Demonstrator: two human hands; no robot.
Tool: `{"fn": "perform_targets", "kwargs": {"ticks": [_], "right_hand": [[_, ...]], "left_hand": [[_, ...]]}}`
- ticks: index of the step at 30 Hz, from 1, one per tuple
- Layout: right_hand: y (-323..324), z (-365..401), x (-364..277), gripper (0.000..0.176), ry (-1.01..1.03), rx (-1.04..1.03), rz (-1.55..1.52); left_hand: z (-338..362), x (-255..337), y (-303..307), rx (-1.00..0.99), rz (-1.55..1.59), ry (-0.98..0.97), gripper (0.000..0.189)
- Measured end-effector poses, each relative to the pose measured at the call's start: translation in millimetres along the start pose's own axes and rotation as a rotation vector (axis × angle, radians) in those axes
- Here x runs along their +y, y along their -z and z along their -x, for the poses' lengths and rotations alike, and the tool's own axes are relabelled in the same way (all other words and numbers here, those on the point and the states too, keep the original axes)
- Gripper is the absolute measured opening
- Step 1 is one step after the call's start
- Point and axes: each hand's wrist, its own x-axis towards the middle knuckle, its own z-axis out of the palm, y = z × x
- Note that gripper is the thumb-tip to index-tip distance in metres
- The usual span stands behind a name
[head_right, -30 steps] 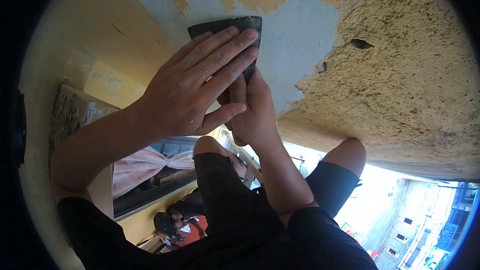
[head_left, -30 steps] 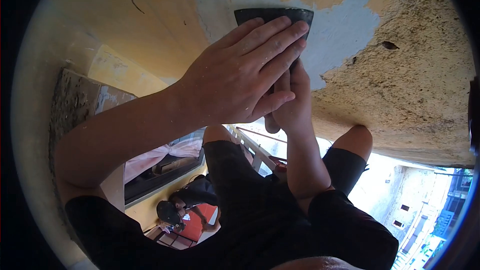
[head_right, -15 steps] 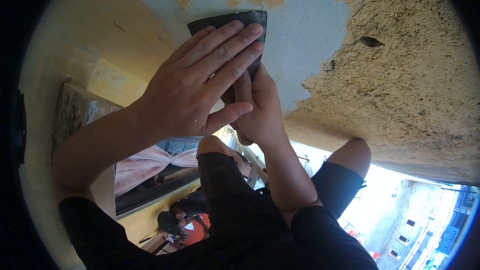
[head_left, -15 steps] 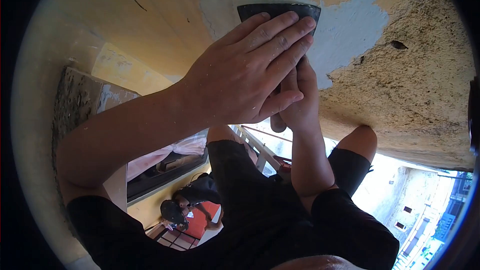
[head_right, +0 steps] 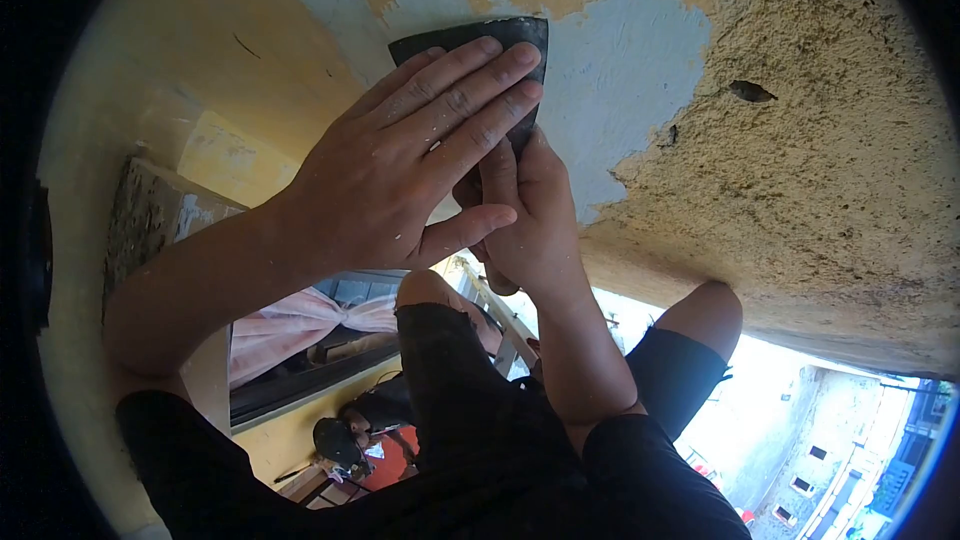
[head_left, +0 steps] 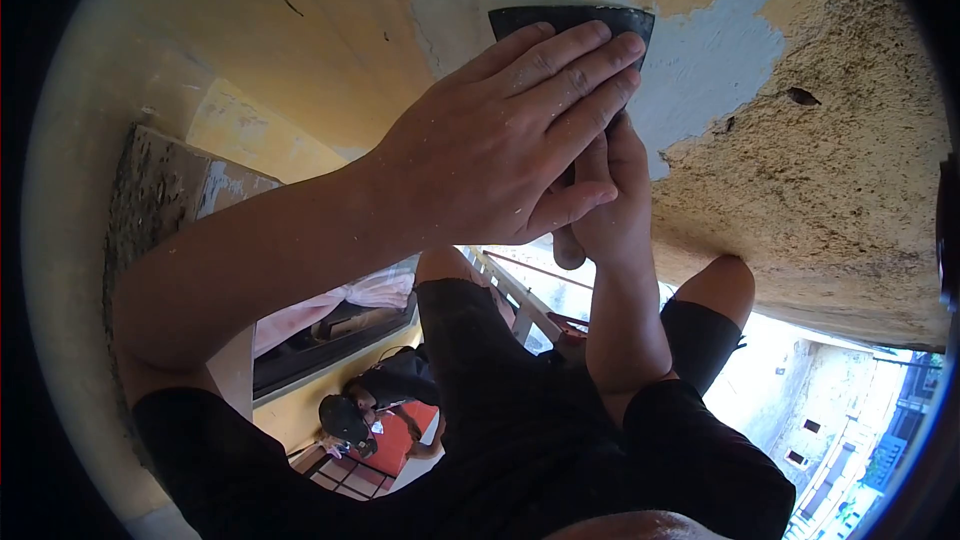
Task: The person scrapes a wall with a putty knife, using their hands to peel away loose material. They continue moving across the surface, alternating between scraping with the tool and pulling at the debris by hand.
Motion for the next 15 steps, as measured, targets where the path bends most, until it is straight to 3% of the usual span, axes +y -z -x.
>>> {"fn": "perform_targets", "kwargs": {"ticks": [4, 7, 15], "right_hand": [[-12.3, -1.5, -3.6, 0.030, -0.028, 0.127, -0.041], [-3.5, -1.0, -3.9, 0.030, -0.037, 0.039, 0.065], [-10.7, 4.3, -10.4, 0.030, -0.020, 0.080, 0.069]], "left_hand": [[-0.4, 0.0, 0.8, 0.002, -0.006, -0.003, 0.069], [-0.4, -0.1, 0.2, 0.013, -0.003, -0.006, 0.069], [-1.6, 1.0, -2.1, 0.116, 0.049, -0.023, 0.064]]}}
